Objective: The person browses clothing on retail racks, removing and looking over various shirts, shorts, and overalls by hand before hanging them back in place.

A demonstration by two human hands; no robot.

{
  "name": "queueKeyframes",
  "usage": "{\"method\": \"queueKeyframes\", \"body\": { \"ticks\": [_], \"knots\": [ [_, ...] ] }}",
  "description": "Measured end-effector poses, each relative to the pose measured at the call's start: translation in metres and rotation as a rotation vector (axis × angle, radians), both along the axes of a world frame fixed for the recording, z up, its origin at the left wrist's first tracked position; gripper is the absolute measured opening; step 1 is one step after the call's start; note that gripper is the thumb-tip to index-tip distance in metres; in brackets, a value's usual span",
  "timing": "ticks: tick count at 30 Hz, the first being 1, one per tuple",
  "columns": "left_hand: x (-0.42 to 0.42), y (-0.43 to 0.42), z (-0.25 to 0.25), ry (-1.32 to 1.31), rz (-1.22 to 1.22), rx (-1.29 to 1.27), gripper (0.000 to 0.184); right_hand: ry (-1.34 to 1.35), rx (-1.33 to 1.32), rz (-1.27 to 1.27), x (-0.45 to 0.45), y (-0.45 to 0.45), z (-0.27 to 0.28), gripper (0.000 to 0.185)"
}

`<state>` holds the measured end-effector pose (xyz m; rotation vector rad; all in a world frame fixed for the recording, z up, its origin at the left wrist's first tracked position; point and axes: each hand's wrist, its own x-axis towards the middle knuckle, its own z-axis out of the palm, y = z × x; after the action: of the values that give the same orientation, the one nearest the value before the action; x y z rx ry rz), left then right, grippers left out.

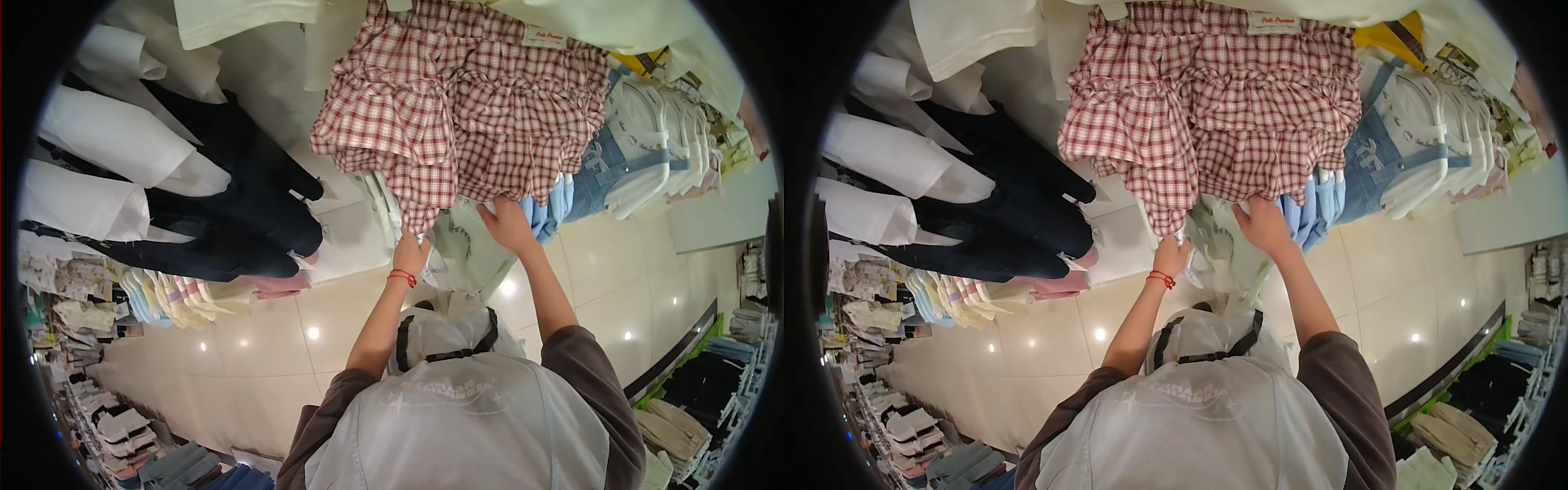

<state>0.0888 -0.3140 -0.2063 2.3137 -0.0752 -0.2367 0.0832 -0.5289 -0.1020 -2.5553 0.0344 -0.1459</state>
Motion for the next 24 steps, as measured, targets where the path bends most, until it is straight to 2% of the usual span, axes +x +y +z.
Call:
{"method": "queueKeyframes", "body": {
  "ticks": [3, 9, 11, 14, 15, 18, 19, 22, 24],
  "knots": [
    [0.004, 0.005, -0.005, -0.029, -0.077, 0.076, 0.048, 0.103, -0.017, 0.062, -0.012, -0.011, 0.020, 0.030],
    [0.002, 0.015, -0.026, -0.203, -0.084, 0.065, 0.042, 0.218, 0.077, 0.077, -0.071, -0.042, -0.007, 0.027],
    [0.008, 0.017, -0.032, 0.096, -0.181, 0.136, 0.042, 0.239, 0.065, 0.036, -0.096, -0.052, -0.026, 0.025],
    [-0.009, 0.011, -0.021, -0.229, -0.044, 0.016, 0.058, 0.252, 0.063, 0.012, -0.131, -0.055, -0.027, 0.021],
    [-0.018, 0.009, -0.013, -0.304, -0.035, -0.007, 0.075, 0.252, 0.060, 0.019, -0.142, -0.053, -0.017, 0.020],
    [-0.041, 0.010, 0.021, -0.522, -0.194, -0.146, 0.081, 0.171, 0.038, 0.052, -0.167, -0.052, 0.009, 0.019],
    [-0.047, 0.015, 0.025, -0.442, -0.275, -0.206, 0.089, 0.175, 0.004, 0.066, -0.171, -0.051, 0.025, 0.020],
    [-0.064, 0.023, 0.026, -0.202, -0.382, -0.547, 0.094, 0.131, -0.026, 0.092, -0.175, -0.050, 0.077, 0.023],
    [-0.076, 0.030, 0.030, 0.081, -0.402, -0.689, 0.087, 0.091, -0.027, 0.127, -0.167, -0.054, 0.106, 0.024]
  ]
}}
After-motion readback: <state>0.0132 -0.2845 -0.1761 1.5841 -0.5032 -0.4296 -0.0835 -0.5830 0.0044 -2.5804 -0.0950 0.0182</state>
